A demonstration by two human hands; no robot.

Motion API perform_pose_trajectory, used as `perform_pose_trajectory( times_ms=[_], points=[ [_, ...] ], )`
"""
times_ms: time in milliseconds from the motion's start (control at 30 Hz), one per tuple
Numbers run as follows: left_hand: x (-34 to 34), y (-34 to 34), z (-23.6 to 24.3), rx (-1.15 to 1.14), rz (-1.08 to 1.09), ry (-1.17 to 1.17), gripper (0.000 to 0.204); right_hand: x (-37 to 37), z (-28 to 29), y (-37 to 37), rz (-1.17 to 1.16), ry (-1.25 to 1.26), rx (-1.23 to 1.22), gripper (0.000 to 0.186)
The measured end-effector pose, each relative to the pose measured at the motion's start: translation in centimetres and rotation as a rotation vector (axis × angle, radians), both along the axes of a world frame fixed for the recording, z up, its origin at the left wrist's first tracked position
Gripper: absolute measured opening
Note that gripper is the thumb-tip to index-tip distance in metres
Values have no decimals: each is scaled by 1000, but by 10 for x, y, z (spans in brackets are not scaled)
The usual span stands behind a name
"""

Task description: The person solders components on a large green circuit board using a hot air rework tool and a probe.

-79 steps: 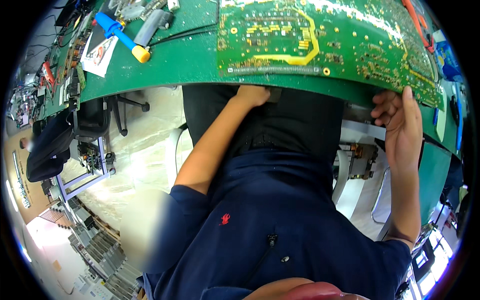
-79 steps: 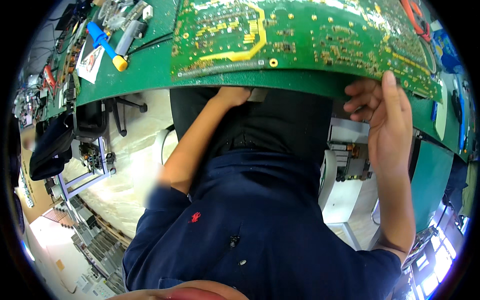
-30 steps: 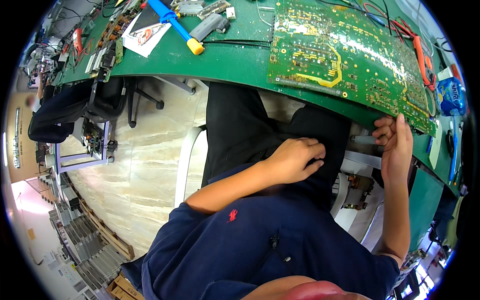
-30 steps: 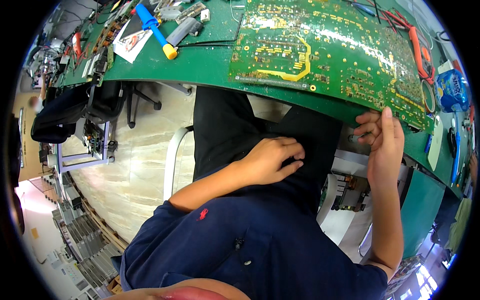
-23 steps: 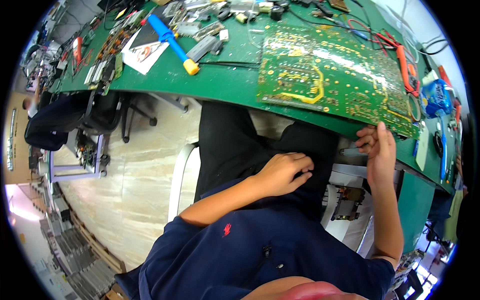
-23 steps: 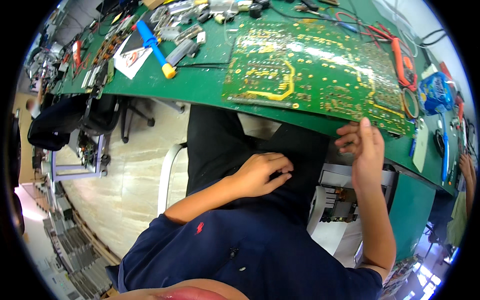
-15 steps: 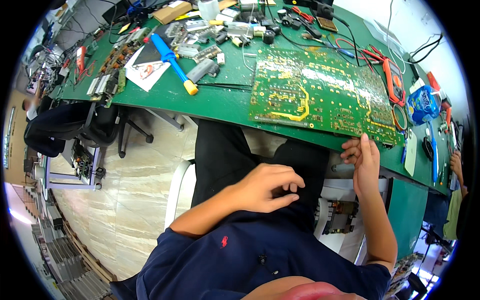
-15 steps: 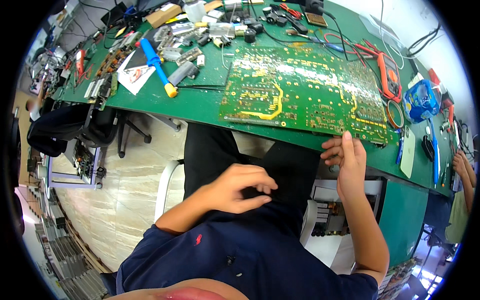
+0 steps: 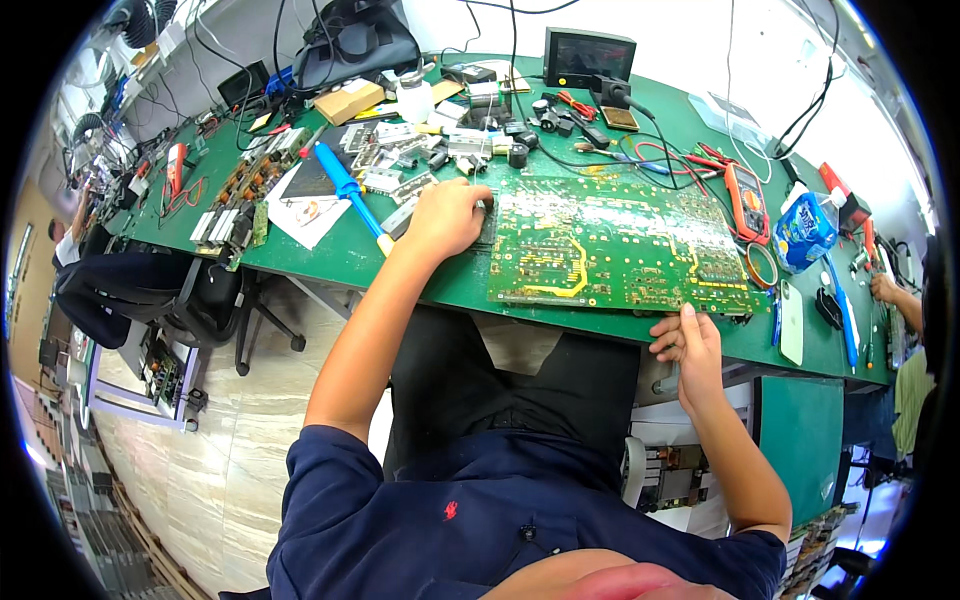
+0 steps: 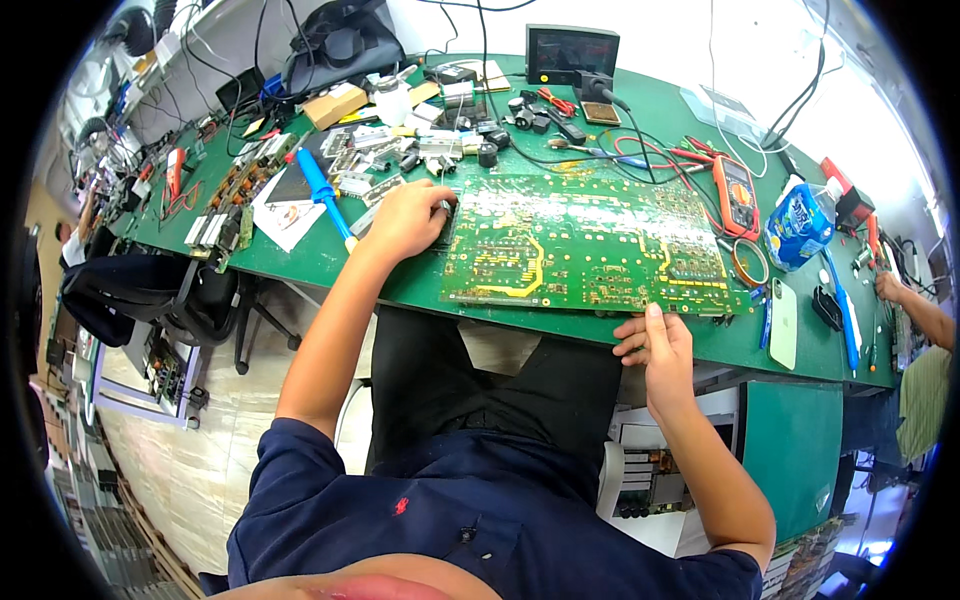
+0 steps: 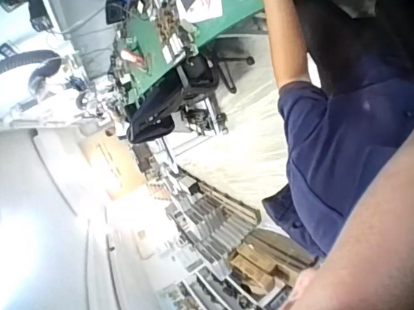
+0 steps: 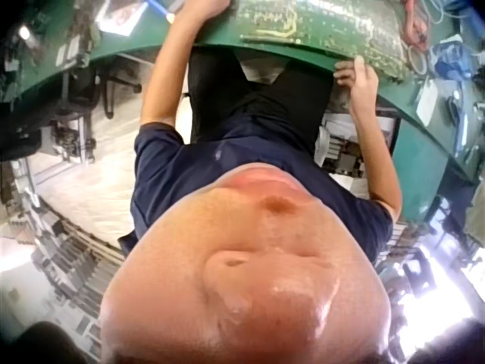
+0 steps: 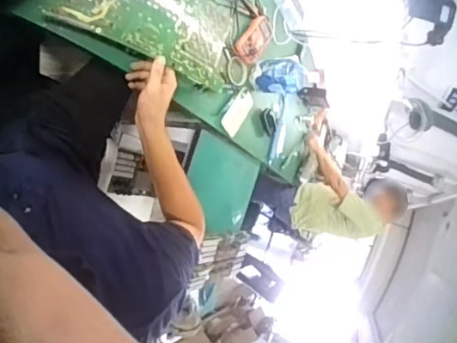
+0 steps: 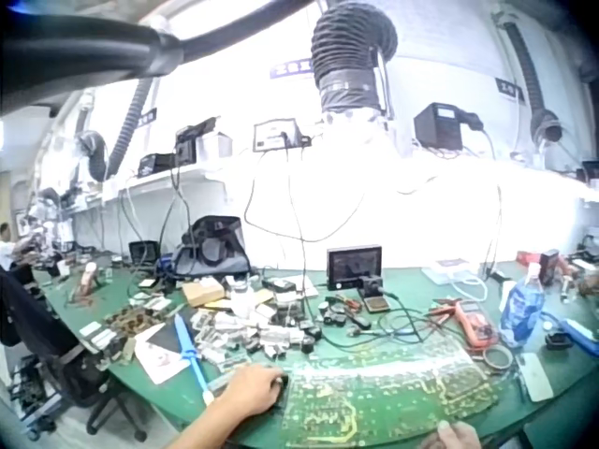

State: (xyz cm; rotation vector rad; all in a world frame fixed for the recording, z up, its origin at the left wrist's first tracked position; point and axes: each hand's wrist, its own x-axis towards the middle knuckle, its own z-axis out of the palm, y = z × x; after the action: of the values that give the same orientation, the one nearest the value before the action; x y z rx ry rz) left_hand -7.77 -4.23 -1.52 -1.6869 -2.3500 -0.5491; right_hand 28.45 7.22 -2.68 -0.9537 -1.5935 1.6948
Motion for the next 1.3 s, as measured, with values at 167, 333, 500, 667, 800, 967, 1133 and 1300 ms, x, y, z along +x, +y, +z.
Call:
perform_pose_trajectory(
  times_ms=[167,333,500,667,800,967,1133,1300],
  points=[
    [-5,6,1,-43,0,10,12,1,0,0,-26,-20,8,40],
    [-27,4,-9,-141,37,164,5,0,-2,-1,-17,-15,3,40],
    [-37,2,-9,-71,-7,208,22,-1,-2,0,-12,-6,23,39],
    [-41,7,-2,-30,14,103,13,1,-2,-1,-25,-22,22,37],
    [-49,-4,0,230,58,-55,10,-1,0,-3,-28,-37,31,38],
    [-27,0,20,409,-116,-491,8,1,-3,-1,-43,-34,46,39],
    [-9,11,1,465,-163,-426,7,1,-5,-1,-44,-38,46,38],
    [-10,5,-8,605,-122,-411,7,1,-5,-3,-48,-29,47,37]
  ],
)
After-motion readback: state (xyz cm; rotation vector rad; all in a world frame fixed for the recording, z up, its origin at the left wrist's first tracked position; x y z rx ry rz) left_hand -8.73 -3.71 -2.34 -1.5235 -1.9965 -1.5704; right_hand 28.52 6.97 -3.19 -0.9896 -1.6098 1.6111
